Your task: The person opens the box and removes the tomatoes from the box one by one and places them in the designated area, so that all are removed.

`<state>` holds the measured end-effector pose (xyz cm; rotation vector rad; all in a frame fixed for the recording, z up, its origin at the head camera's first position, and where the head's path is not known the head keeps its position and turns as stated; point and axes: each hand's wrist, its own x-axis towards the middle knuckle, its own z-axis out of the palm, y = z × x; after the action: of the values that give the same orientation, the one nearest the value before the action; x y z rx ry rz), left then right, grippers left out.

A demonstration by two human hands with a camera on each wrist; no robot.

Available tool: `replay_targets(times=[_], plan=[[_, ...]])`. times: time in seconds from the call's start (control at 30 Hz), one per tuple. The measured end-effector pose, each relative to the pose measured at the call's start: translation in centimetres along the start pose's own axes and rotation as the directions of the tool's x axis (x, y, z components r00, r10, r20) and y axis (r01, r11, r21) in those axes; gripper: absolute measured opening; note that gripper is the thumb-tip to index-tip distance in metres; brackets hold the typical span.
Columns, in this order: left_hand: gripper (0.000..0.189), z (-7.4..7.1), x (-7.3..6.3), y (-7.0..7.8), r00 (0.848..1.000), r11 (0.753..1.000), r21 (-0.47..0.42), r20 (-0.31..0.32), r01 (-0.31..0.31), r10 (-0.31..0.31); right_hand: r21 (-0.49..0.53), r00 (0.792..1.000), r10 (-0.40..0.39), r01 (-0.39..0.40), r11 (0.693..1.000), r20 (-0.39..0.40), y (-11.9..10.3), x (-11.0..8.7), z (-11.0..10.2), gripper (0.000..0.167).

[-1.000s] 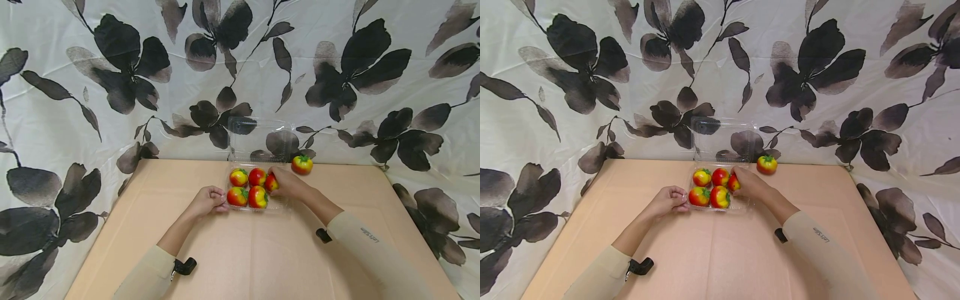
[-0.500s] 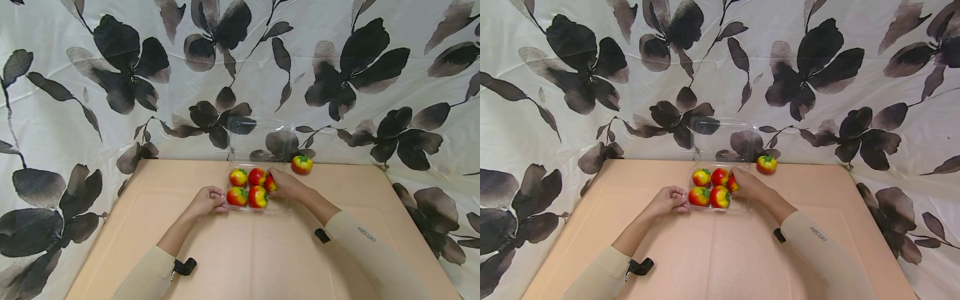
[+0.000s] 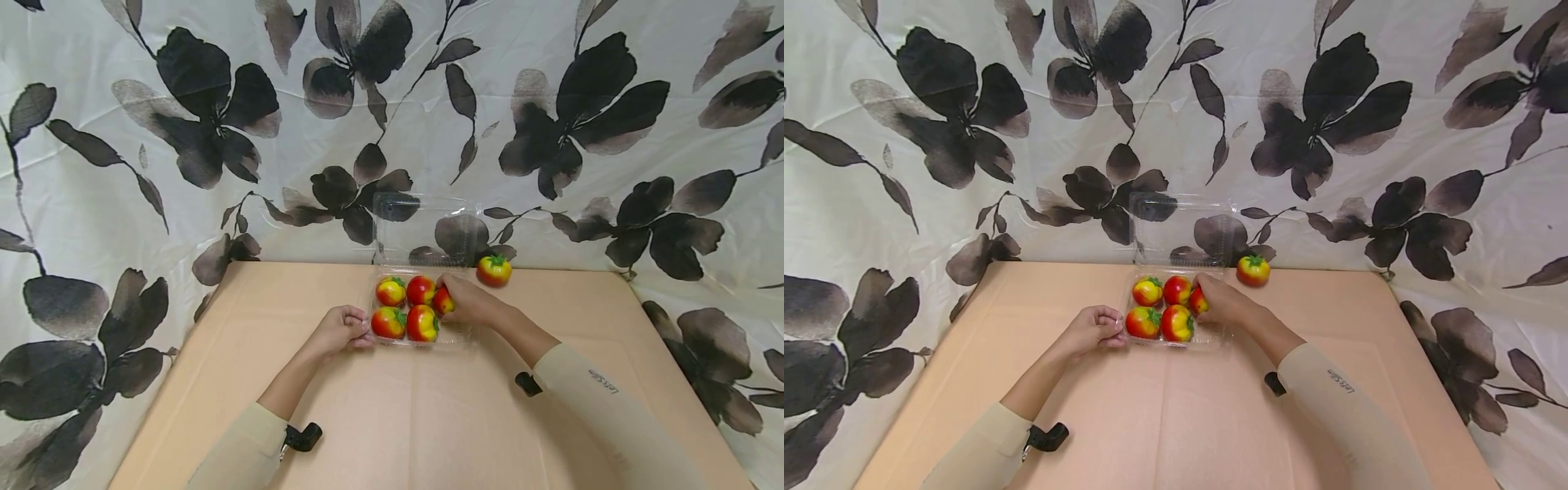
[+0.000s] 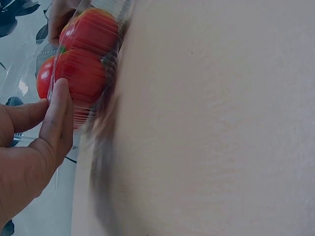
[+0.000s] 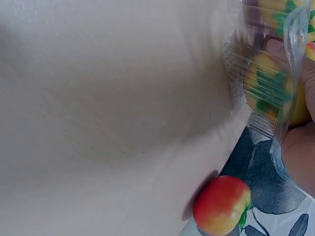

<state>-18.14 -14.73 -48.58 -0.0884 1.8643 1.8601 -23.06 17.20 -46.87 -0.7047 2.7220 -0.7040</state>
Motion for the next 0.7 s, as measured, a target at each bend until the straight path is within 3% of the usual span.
replay_targets(times=[0.17,0.43,0.7], plan=[[0.018,0.0,0.0,0.0,1.000,1.000,0.004,0.004,-0.003,0.003,-0.008,1.000,-0.002,0.002,1.000,0.007,-0.1,-0.2,-0.4,0.062],[0.019,0.0,-0.1,0.1,1.000,1.000,-0.007,0.005,0.001,-0.001,0.058,0.995,0.099,-0.100,0.993,0.010,-0.4,-1.0,-1.8,0.065],[0.020,0.1,-0.1,0.1,1.000,1.000,-0.004,-0.001,0.004,-0.004,0.100,0.994,0.051,-0.042,0.994,-0.095,-0.5,-1.7,-2.7,0.064]])
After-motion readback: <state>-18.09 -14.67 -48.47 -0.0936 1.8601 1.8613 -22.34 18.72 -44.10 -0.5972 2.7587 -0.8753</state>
